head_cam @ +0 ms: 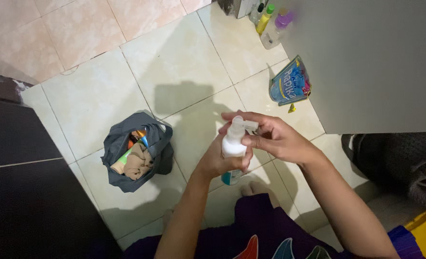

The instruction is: The person retrieves a spray bottle and a packet of fabric softener from a bag, cuts the packet open with scissors, and pours the contents into the spray bottle. They then reattach the spray nozzle and place the items back into the bag.

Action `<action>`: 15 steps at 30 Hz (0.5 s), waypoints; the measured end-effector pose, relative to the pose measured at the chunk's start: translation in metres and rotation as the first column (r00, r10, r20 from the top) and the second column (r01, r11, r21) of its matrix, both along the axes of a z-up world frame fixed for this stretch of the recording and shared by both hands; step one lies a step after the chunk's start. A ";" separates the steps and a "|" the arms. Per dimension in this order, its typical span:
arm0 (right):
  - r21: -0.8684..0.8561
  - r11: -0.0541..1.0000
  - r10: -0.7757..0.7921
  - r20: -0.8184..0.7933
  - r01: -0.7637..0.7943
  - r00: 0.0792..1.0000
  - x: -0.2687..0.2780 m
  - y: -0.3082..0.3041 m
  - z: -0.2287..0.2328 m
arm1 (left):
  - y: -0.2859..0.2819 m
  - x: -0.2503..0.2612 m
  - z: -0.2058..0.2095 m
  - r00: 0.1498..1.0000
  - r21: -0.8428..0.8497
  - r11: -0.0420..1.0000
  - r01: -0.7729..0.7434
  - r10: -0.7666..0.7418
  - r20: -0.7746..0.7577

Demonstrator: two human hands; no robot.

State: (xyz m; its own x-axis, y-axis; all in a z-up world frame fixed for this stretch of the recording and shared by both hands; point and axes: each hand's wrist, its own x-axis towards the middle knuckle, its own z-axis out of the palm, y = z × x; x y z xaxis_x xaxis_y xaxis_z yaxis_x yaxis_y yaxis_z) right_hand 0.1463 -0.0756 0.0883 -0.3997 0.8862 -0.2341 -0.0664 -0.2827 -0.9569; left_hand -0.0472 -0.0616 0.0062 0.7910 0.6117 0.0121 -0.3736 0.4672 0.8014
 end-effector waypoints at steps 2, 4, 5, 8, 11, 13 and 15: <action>0.000 0.999 0.035 0.008 -0.035 0.999 0.004 0.001 -0.001 | -0.001 0.001 0.001 0.997 -0.078 0.994 0.074 -0.075 -0.021; 0.064 0.993 0.102 -0.067 -0.097 0.993 0.009 0.001 0.000 | 0.000 0.001 -0.002 0.990 -0.039 0.993 0.108 -0.110 -0.082; 0.082 0.992 0.105 -0.068 -0.099 0.992 0.009 0.000 -0.001 | -0.001 0.001 -0.005 0.986 -0.020 0.992 0.124 -0.125 -0.113; 0.146 0.987 0.060 0.029 -0.063 0.998 0.004 -0.003 -0.006 | 0.005 -0.005 -0.014 0.973 -0.022 0.974 0.225 -0.226 -0.038; 0.247 0.968 -0.113 0.289 0.040 0.951 -0.002 -0.003 -0.012 | 0.007 0.004 -0.016 0.917 0.238 0.965 -0.107 0.188 -0.351; 0.331 0.939 -0.237 0.418 0.097 0.877 -0.009 0.000 -0.016 | 0.010 0.017 -0.017 0.854 0.319 0.924 -0.211 0.333 -0.400; 0.407 0.881 -0.419 0.438 0.240 0.795 -0.024 -0.006 -0.022 | 0.009 0.027 -0.021 0.792 0.393 0.874 -0.286 0.446 -0.417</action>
